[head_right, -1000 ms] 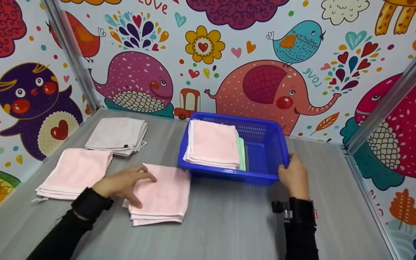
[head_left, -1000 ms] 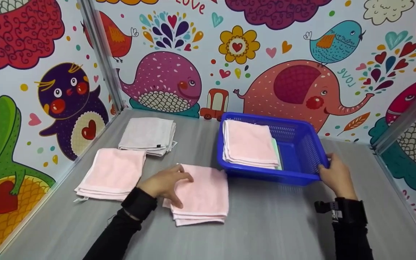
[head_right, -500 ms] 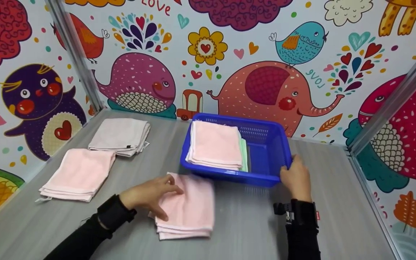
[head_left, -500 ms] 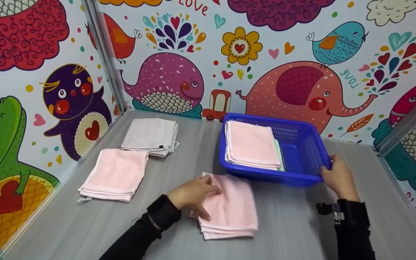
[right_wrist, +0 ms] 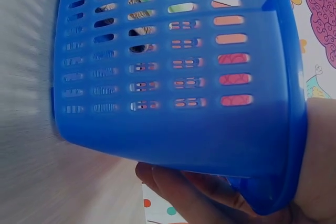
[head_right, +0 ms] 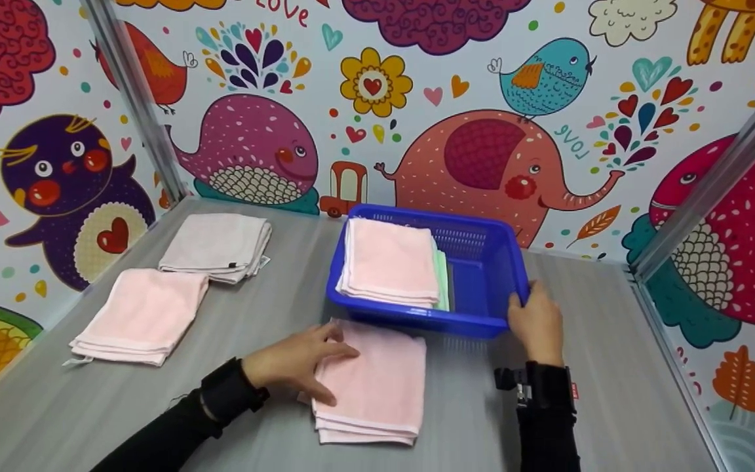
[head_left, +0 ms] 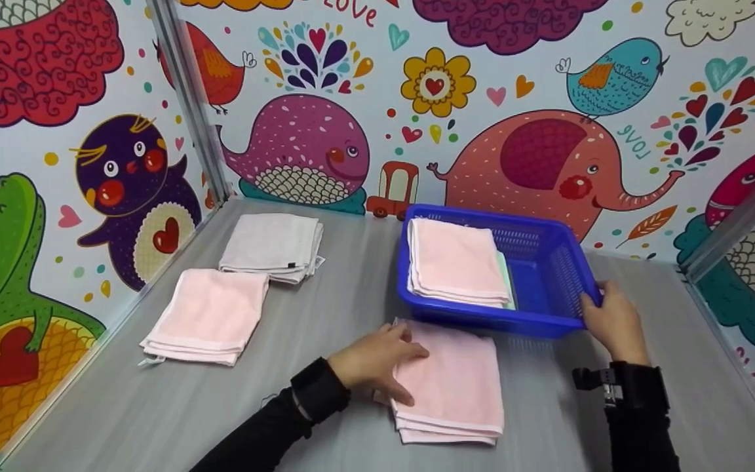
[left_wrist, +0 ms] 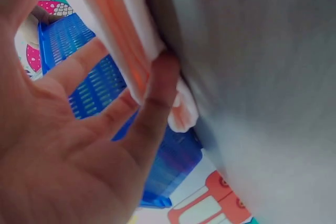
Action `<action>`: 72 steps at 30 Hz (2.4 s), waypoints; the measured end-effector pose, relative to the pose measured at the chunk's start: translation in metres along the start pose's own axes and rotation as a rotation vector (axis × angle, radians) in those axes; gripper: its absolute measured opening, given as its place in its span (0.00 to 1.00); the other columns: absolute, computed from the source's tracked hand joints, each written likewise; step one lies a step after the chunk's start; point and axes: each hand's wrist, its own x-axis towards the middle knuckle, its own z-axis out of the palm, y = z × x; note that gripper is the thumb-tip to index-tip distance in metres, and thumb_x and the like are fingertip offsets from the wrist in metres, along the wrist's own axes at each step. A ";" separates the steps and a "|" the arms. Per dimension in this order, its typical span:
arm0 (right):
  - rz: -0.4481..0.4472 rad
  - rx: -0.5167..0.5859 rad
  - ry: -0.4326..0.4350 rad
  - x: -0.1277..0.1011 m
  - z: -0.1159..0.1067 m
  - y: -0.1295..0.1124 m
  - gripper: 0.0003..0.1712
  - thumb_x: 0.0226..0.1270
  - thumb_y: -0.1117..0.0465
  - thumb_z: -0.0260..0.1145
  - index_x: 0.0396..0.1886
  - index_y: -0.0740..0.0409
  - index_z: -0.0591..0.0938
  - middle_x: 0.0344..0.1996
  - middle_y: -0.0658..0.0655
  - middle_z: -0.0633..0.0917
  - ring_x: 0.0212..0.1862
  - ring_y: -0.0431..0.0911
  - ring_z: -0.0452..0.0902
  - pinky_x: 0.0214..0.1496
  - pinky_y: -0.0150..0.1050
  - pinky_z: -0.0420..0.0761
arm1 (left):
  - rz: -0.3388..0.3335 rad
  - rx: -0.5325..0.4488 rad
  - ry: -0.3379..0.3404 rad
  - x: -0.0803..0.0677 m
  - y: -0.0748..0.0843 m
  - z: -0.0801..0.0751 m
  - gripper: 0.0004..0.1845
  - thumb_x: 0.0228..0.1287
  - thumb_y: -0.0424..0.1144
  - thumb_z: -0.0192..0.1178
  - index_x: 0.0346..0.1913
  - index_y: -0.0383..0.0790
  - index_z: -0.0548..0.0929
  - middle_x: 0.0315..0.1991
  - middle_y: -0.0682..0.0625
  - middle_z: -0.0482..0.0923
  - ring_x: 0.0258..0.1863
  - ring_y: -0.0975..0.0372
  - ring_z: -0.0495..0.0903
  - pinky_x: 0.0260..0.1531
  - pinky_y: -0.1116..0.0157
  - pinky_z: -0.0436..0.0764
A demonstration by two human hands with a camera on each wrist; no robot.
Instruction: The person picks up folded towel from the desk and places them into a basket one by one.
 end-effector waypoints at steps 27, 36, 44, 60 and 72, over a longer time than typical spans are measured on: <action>-0.089 0.023 -0.280 -0.108 0.058 -0.032 0.32 0.65 0.45 0.74 0.52 0.69 0.83 0.27 0.51 0.85 0.26 0.43 0.79 0.30 0.41 0.79 | -0.256 -0.395 0.155 -0.012 0.018 0.015 0.38 0.38 0.37 0.80 0.58 0.48 0.76 0.50 0.42 0.75 0.40 0.53 0.79 0.40 0.60 0.81; -0.296 -0.058 -0.242 -0.135 0.101 -0.091 0.52 0.47 0.48 0.84 0.65 0.75 0.74 0.49 0.73 0.87 0.46 0.67 0.85 0.47 0.62 0.83 | -0.207 -0.414 0.158 -0.006 0.027 0.020 0.39 0.36 0.32 0.79 0.58 0.42 0.75 0.54 0.45 0.72 0.36 0.59 0.78 0.38 0.66 0.81; -0.368 -0.026 -0.184 -0.143 0.111 -0.094 0.45 0.48 0.59 0.80 0.65 0.72 0.74 0.41 0.69 0.89 0.39 0.64 0.86 0.40 0.59 0.83 | -0.156 -0.378 0.192 -0.004 0.031 0.021 0.40 0.33 0.29 0.79 0.57 0.40 0.76 0.53 0.46 0.71 0.35 0.61 0.75 0.39 0.68 0.80; -0.681 -0.021 0.143 -0.146 0.023 -0.124 0.40 0.51 0.59 0.81 0.64 0.63 0.77 0.29 0.56 0.88 0.28 0.46 0.82 0.28 0.45 0.79 | 0.149 -0.311 0.394 -0.021 0.065 -0.047 0.23 0.48 0.30 0.74 0.51 0.45 0.85 0.48 0.47 0.71 0.43 0.62 0.74 0.42 0.73 0.77; -0.401 0.004 0.314 -0.075 -0.025 -0.095 0.42 0.64 0.71 0.69 0.77 0.65 0.65 0.59 0.77 0.80 0.48 0.68 0.79 0.48 0.66 0.79 | 0.146 -0.216 0.616 0.100 0.089 -0.052 0.18 0.73 0.32 0.59 0.63 0.37 0.81 0.63 0.38 0.71 0.53 0.56 0.82 0.53 0.69 0.83</action>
